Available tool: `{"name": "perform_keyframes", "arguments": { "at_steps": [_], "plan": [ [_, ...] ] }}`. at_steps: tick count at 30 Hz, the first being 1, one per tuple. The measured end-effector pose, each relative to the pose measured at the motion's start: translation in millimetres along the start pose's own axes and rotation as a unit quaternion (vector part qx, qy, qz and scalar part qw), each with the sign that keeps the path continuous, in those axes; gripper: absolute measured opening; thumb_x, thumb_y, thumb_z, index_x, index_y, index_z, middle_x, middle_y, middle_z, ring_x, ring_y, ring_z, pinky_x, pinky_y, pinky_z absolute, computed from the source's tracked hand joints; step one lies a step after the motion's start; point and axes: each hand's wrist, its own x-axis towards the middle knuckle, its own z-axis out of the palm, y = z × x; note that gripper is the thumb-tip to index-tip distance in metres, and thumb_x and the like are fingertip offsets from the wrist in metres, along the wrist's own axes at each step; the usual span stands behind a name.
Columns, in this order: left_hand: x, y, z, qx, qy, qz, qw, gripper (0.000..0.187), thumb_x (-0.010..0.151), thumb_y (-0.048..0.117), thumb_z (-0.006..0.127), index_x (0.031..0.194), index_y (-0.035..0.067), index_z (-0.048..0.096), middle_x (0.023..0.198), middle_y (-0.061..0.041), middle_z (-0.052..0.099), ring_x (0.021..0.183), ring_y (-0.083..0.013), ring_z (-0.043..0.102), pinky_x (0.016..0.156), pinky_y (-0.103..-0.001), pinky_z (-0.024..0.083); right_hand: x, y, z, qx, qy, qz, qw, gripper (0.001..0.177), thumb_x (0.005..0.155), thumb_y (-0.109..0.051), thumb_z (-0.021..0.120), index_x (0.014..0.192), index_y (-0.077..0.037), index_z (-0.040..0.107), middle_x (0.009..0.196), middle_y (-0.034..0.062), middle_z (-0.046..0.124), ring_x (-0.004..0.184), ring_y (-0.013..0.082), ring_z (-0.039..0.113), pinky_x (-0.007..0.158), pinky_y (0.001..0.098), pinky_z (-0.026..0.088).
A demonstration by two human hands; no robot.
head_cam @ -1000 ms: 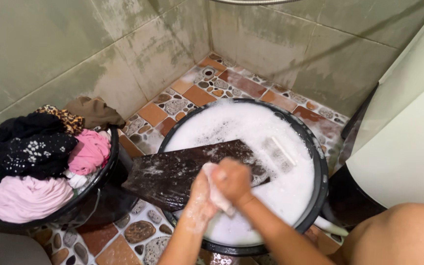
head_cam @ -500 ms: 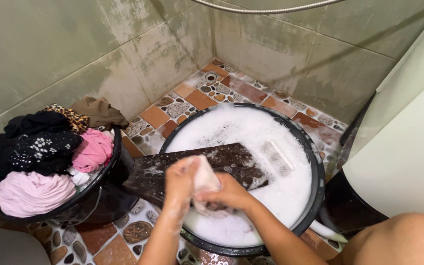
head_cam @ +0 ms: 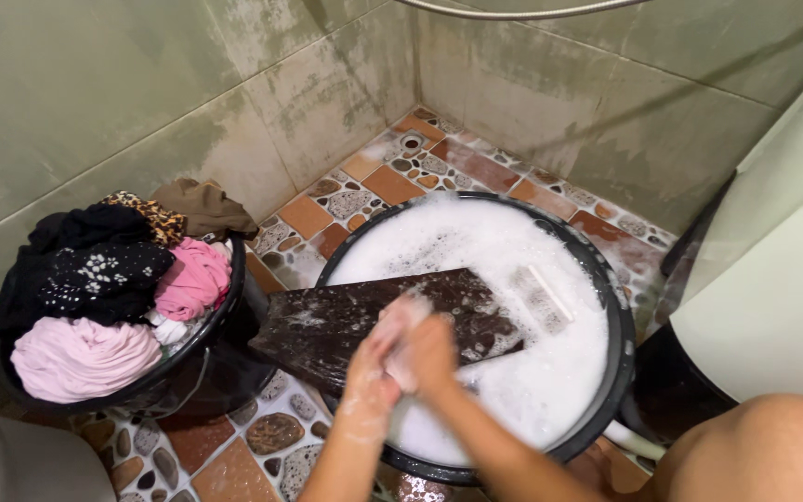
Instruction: The person hand-washes several garments in a basin of soapy water using a washboard and a brush. They scrub each item individually, rinse it, and place it into a separate bucket. The process is repeated for multiple pieces of clothing.
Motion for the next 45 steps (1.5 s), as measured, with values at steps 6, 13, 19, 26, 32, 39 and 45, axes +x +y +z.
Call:
{"name": "perform_keyframes", "arguments": {
  "at_steps": [6, 13, 19, 26, 32, 39, 45],
  "plan": [
    [5.3, -29.3, -56.9, -0.235, -0.25, -0.037, 0.939, 0.029, 0.109, 0.037, 0.06, 0.116, 0.01, 0.065, 0.096, -0.008, 0.069, 0.081, -0.0205, 0.069, 0.069, -0.035, 0.061, -17.4, 26.1, 19.0, -0.32, -0.045, -0.188, 0.927, 0.044, 0.094, -0.039, 0.051, 0.078, -0.001, 0.065, 0.071, 0.0138, 0.066, 0.061, 0.0246, 0.06, 0.058, 0.0408, 0.051],
    [-19.2, -32.0, 27.9, 0.067, 0.119, -0.145, 0.98, 0.04, 0.094, 0.037, 0.064, 0.104, -0.001, 0.063, 0.087, -0.015, 0.075, 0.071, -0.0278, 0.076, 0.065, -0.041, 0.064, 26.2, -6.5, -85.1, -0.485, 0.163, -0.066, 0.856, 0.065, 0.098, -0.058, 0.059, 0.064, -0.003, 0.072, 0.055, 0.0061, 0.065, 0.051, 0.0211, 0.062, 0.056, 0.037, 0.049],
    [-30.5, -34.2, 8.2, 0.621, 0.028, -0.071, 0.78, 0.037, 0.083, 0.032, 0.075, 0.098, -0.001, 0.08, 0.091, -0.02, 0.078, 0.076, -0.0283, 0.073, 0.067, -0.038, 0.058, 27.5, -18.3, -159.4, -0.53, 0.077, 0.154, 0.83, 0.056, 0.074, -0.044, 0.082, 0.088, 0.009, 0.071, 0.091, 0.0157, 0.068, 0.063, 0.0306, 0.073, 0.058, 0.0439, 0.061],
    [-30.7, -77.8, -30.0, 0.872, -0.103, -0.242, 0.414, 0.043, 0.085, 0.03, 0.079, 0.118, 0.003, 0.07, 0.117, -0.015, 0.073, 0.112, -0.0273, 0.07, 0.099, -0.039, 0.055, -36.3, 40.7, -183.4, -0.712, -0.224, 0.355, 0.562, 0.044, 0.084, -0.031, 0.071, 0.113, 0.003, 0.071, 0.119, 0.0224, 0.075, 0.103, 0.0301, 0.074, 0.093, 0.039, 0.058],
    [-43.4, -45.8, 34.8, 0.843, -0.046, -0.109, 0.525, 0.075, 0.068, 0.015, 0.09, 0.137, 0.016, 0.059, 0.129, -0.009, 0.067, 0.114, -0.0249, 0.064, 0.101, -0.037, 0.051, -34.2, 20.3, -143.1, -0.738, -0.307, 0.292, 0.525, 0.033, 0.092, -0.027, 0.066, 0.118, -0.007, 0.072, 0.118, 0.0161, 0.072, 0.106, 0.0289, 0.07, 0.098, 0.041, 0.052],
    [-49.2, -20.9, 76.6, 0.544, -0.105, -0.021, 0.832, 0.051, 0.077, 0.012, 0.083, 0.126, 0.008, 0.066, 0.106, -0.003, 0.075, 0.086, -0.0139, 0.068, 0.078, -0.03, 0.055, 10.6, -107.9, -137.6, -0.213, -0.047, 0.168, 0.961, 0.024, 0.09, -0.012, 0.062, 0.109, 0.0, 0.072, 0.096, 0.0118, 0.079, 0.081, 0.021, 0.077, 0.075, 0.0352, 0.064],
    [-45.4, -16.2, 87.4, 0.61, -0.027, 0.129, 0.782, 0.029, 0.084, 0.022, 0.088, 0.092, 0.0, 0.071, 0.08, -0.005, 0.072, 0.069, -0.0118, 0.063, 0.064, -0.026, 0.05, 0.8, -111.7, -149.4, -0.431, -0.152, 0.123, 0.881, 0.077, 0.071, -0.011, 0.085, 0.139, -0.003, 0.051, 0.119, 0.0176, 0.069, 0.107, 0.0274, 0.066, 0.091, 0.0384, 0.052]
  ]
}}
